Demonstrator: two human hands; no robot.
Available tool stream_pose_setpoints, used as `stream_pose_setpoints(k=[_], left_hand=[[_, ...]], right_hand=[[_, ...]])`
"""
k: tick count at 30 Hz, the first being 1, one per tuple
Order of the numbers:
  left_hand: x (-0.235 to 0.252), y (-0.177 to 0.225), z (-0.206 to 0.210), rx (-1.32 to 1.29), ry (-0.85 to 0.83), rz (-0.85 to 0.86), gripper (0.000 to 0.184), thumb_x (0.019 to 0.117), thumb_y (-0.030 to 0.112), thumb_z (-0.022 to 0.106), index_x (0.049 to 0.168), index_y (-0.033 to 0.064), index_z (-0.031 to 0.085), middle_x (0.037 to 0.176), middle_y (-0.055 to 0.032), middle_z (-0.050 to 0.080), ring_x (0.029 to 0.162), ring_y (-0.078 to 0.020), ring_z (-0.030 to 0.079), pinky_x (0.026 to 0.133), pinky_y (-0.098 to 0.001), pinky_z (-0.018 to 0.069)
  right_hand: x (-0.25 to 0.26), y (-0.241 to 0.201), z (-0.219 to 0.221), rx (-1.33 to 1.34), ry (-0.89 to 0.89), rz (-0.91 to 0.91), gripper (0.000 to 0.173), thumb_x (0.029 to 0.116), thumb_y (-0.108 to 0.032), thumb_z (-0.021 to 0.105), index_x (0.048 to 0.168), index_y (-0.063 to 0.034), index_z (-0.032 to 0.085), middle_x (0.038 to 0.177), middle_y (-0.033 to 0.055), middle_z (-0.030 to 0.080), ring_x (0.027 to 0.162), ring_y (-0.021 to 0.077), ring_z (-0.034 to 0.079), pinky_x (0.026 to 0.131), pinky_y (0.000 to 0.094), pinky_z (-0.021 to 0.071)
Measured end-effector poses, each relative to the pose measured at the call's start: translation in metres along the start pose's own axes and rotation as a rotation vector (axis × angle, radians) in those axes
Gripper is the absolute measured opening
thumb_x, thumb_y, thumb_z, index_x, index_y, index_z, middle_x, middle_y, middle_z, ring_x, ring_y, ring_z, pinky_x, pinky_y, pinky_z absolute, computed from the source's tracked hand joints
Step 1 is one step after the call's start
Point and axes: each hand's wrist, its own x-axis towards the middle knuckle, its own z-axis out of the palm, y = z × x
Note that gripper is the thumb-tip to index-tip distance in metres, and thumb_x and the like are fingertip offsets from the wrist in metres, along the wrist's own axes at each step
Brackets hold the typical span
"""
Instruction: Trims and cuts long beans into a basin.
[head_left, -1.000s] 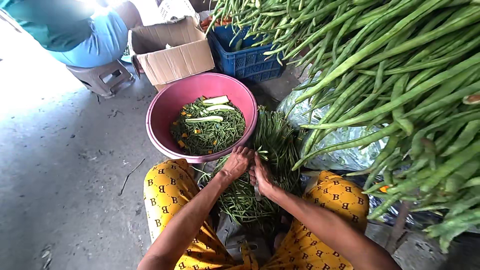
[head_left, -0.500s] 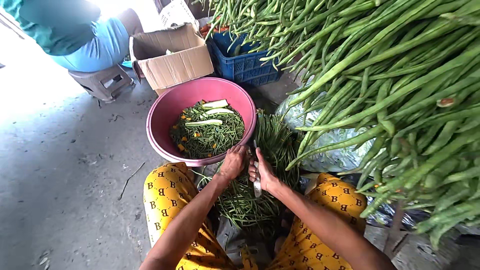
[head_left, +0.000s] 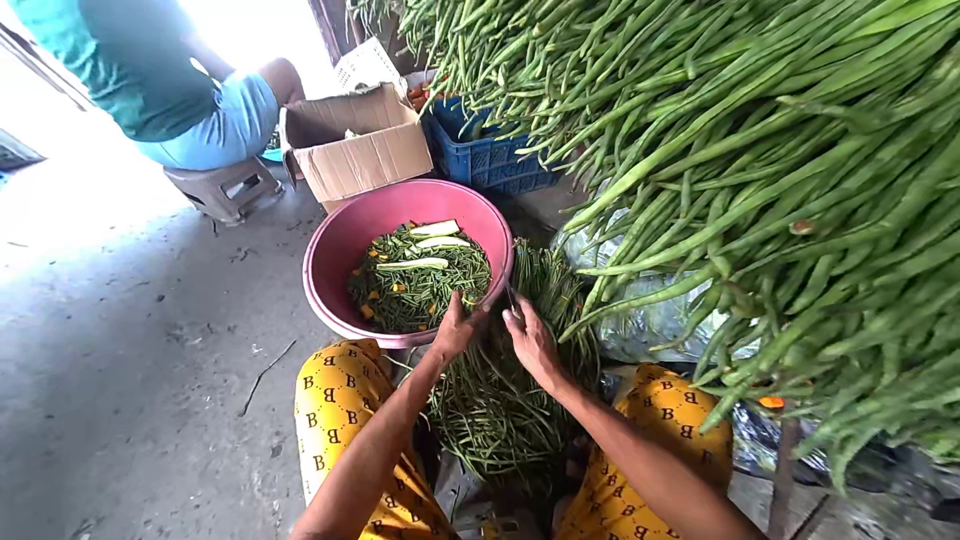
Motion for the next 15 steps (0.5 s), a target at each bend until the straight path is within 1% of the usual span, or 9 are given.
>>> stream_pose_setpoints(k=[1, 2, 3, 5, 9, 10, 12, 13, 15], left_hand=[[0.000, 0.000, -0.001, 0.005, 0.004, 0.006, 0.071, 0.1012, 0.017, 0.063, 0.155, -0.0062, 0.022, 0.145, -0.0285, 0.049, 0.130, -0.0262, 0.057, 0.111, -0.0388, 0.0457], [0.000, 0.001, -0.002, 0.008, 0.003, 0.016, 0.071, 0.1013, 0.017, 0.062, 0.155, -0.0069, 0.023, 0.144, -0.0283, 0.051, 0.129, -0.0258, 0.058, 0.110, -0.0386, 0.0465], [-0.001, 0.000, -0.002, 0.006, 0.000, 0.029, 0.069, 0.1010, 0.016, 0.062, 0.154, -0.0078, 0.024, 0.142, -0.0282, 0.053, 0.127, -0.0252, 0.059, 0.110, -0.0382, 0.0474], [-0.003, 0.000, -0.001, 0.019, 0.008, 0.051, 0.062, 0.0999, 0.012, 0.059, 0.150, -0.0096, 0.030, 0.136, -0.0270, 0.057, 0.122, -0.0239, 0.062, 0.106, -0.0374, 0.0495], [-0.008, 0.010, -0.006, 0.095, 0.011, 0.059, 0.064, 0.1025, 0.019, 0.060, 0.150, -0.0104, 0.029, 0.133, -0.0281, 0.059, 0.121, -0.0258, 0.062, 0.107, -0.0387, 0.0482], [-0.010, 0.012, -0.007, 0.097, 0.010, 0.081, 0.064, 0.1020, 0.019, 0.061, 0.150, -0.0103, 0.030, 0.133, -0.0269, 0.059, 0.121, -0.0242, 0.062, 0.107, -0.0374, 0.0483], [-0.015, 0.017, -0.009, 0.116, 0.007, 0.110, 0.062, 0.1019, 0.019, 0.061, 0.148, -0.0099, 0.033, 0.133, -0.0260, 0.059, 0.122, -0.0239, 0.062, 0.107, -0.0377, 0.0483], [-0.017, 0.021, -0.011, 0.138, 0.003, 0.117, 0.062, 0.1023, 0.019, 0.061, 0.148, -0.0102, 0.032, 0.134, -0.0271, 0.059, 0.123, -0.0252, 0.061, 0.108, -0.0383, 0.0472], [-0.020, 0.030, -0.015, 0.163, 0.008, 0.132, 0.063, 0.1023, 0.020, 0.061, 0.149, -0.0107, 0.031, 0.135, -0.0276, 0.057, 0.124, -0.0251, 0.060, 0.109, -0.0373, 0.0466]], right_hand=[[-0.001, 0.003, 0.001, -0.127, 0.078, -0.174, 0.050, 0.1077, -0.026, 0.050, 0.152, -0.0025, 0.046, 0.135, 0.0217, 0.065, 0.113, 0.0335, 0.069, 0.099, 0.0499, 0.0527], [0.000, 0.007, 0.002, -0.251, 0.130, -0.312, 0.048, 0.1064, -0.026, 0.052, 0.149, -0.0028, 0.052, 0.129, 0.0248, 0.067, 0.105, 0.0397, 0.071, 0.091, 0.0556, 0.0553], [0.001, 0.008, 0.001, -0.389, 0.098, -0.372, 0.046, 0.1065, -0.027, 0.051, 0.148, -0.0069, 0.055, 0.125, 0.0247, 0.069, 0.100, 0.0418, 0.072, 0.086, 0.0577, 0.0566], [0.000, -0.002, -0.009, -0.586, -0.076, -0.333, 0.047, 0.1081, -0.031, 0.047, 0.154, -0.0183, 0.050, 0.124, 0.0229, 0.069, 0.098, 0.0441, 0.071, 0.084, 0.0602, 0.0540], [0.007, -0.012, -0.017, -0.492, 0.110, -0.494, 0.043, 0.1060, -0.028, 0.051, 0.144, -0.0104, 0.059, 0.111, 0.0228, 0.073, 0.088, 0.0417, 0.073, 0.076, 0.0577, 0.0573], [0.008, -0.014, -0.021, -0.540, 0.062, -0.495, 0.044, 0.1065, -0.030, 0.049, 0.146, -0.0138, 0.058, 0.113, 0.0227, 0.072, 0.091, 0.0420, 0.072, 0.077, 0.0579, 0.0568], [0.011, -0.025, -0.031, -0.643, -0.128, -0.363, 0.046, 0.1092, -0.033, 0.045, 0.153, -0.0201, 0.050, 0.124, 0.0243, 0.068, 0.104, 0.0458, 0.068, 0.088, 0.0626, 0.0506], [0.013, -0.027, -0.034, -0.625, -0.098, -0.352, 0.045, 0.1088, -0.032, 0.046, 0.152, -0.0201, 0.052, 0.125, 0.0228, 0.069, 0.105, 0.0448, 0.069, 0.090, 0.0626, 0.0507], [0.021, -0.027, -0.038, -0.530, 0.132, -0.503, 0.040, 0.1048, -0.027, 0.054, 0.142, -0.0159, 0.063, 0.110, 0.0220, 0.074, 0.091, 0.0430, 0.072, 0.079, 0.0614, 0.0551]])
